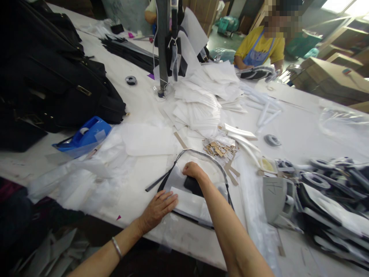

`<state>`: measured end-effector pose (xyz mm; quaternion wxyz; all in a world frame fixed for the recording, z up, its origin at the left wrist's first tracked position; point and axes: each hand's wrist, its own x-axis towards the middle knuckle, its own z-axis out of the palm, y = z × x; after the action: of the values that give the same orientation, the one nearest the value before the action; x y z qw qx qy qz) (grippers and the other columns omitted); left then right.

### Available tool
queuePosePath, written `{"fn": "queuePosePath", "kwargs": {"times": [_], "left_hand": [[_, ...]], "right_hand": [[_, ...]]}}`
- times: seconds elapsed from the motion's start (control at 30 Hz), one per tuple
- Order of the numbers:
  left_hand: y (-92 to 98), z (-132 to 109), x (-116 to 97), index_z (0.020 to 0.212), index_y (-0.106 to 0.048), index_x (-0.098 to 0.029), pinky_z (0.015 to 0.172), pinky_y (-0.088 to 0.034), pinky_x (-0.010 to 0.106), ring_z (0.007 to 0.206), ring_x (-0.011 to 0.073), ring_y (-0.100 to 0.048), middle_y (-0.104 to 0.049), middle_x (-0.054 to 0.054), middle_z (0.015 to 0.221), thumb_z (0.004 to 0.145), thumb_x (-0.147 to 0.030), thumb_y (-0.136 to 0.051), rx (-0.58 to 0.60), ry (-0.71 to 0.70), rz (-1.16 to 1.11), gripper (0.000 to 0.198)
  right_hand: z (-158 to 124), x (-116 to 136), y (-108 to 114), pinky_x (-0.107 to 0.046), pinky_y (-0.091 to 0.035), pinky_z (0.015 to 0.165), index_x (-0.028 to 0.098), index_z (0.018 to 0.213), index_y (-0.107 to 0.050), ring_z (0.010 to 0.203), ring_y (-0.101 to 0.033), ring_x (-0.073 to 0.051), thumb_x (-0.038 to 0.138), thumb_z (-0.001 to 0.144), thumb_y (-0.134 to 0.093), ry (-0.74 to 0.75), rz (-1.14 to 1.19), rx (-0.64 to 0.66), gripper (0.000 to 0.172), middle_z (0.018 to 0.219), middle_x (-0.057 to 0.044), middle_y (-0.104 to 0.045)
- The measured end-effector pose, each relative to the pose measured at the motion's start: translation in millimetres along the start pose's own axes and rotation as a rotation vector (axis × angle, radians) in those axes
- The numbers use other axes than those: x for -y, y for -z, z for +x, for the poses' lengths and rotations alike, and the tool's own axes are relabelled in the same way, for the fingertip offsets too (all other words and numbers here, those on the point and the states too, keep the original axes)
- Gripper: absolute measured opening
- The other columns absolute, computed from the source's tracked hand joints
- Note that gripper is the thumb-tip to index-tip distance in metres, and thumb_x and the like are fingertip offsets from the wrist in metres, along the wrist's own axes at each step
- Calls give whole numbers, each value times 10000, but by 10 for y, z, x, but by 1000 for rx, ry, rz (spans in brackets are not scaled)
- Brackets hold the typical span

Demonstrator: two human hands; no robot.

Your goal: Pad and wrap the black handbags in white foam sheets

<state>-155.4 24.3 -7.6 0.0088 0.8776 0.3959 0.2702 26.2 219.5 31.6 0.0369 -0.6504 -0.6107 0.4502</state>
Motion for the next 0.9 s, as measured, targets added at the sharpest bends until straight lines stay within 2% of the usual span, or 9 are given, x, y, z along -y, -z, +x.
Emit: {"fn": "queuePosePath", "kwargs": {"times": [0.13,0.23,0.33,0.43,0.5,0.6,0.67,0.73,0.9], "left_hand": [[-10,2,5,1328,-526,-195,1125,-343,414,1346,191,-431,-588,63,1359,1006,-120,-327,-14,3,-10,386],[-21,3,1,1340,-515,-198,1122,-348,413,1346,193,-434,-576,77,1371,1003,-118,-333,-7,11,2,391],[-24,2,-4,1353,-502,-196,1121,-350,416,1345,195,-435,-569,82,1377,999,-113,-350,2,14,6,394],[-24,5,-6,1349,-504,-189,1120,-350,418,1350,197,-427,-577,73,1370,996,-105,-355,-3,22,-4,392],[-29,12,-6,1348,-504,-183,1118,-352,419,1350,198,-425,-582,72,1364,996,-104,-351,-3,22,-13,392],[-44,34,-11,1359,-492,-184,1112,-360,422,1345,198,-432,-576,83,1369,998,-120,-353,10,28,-6,391],[-53,57,-17,1367,-483,-187,1113,-361,425,1350,201,-428,-567,88,1379,996,-122,-359,23,37,-1,397],[-57,84,-24,1369,-483,-188,1117,-355,429,1355,203,-423,-561,86,1385,994,-114,-353,26,45,-5,403],[-49,143,-25,1351,-500,-187,1109,-350,425,1345,204,-430,-567,65,1384,997,-104,-326,13,37,-15,403]], "right_hand": [[-55,134,-11,-289,-423,709,199,581,-594,804,-623,-211,189,620,-746,2,-158,-117,157,681,-54,-656],[-154,95,120,-320,-430,751,211,727,-620,871,-632,-238,270,710,-689,-19,-211,-238,93,808,-73,-688],[-205,-37,279,-339,-442,786,202,941,-610,937,-631,-249,399,793,-613,-94,-205,-364,246,952,-104,-695],[-158,-144,315,-364,-450,795,168,1008,-584,992,-622,-291,465,707,-693,-185,-165,-410,437,1026,-161,-684],[-95,-175,266,-380,-453,775,169,967,-588,989,-621,-313,441,642,-740,-230,-127,-412,450,1007,-176,-684],[-21,-201,178,-364,-455,718,206,797,-593,900,-635,-298,370,588,-757,-245,-28,-394,312,851,-115,-691],[-15,-233,155,-330,-455,672,226,678,-560,811,-638,-257,360,593,-737,-203,68,-370,239,709,-51,-662],[-45,-277,164,-298,-454,623,235,630,-519,726,-626,-216,391,620,-708,-138,182,-352,245,610,-7,-616],[-203,-329,207,-278,-489,591,240,686,-474,603,-595,-155,490,646,-678,33,486,-335,325,575,36,-584]]}}
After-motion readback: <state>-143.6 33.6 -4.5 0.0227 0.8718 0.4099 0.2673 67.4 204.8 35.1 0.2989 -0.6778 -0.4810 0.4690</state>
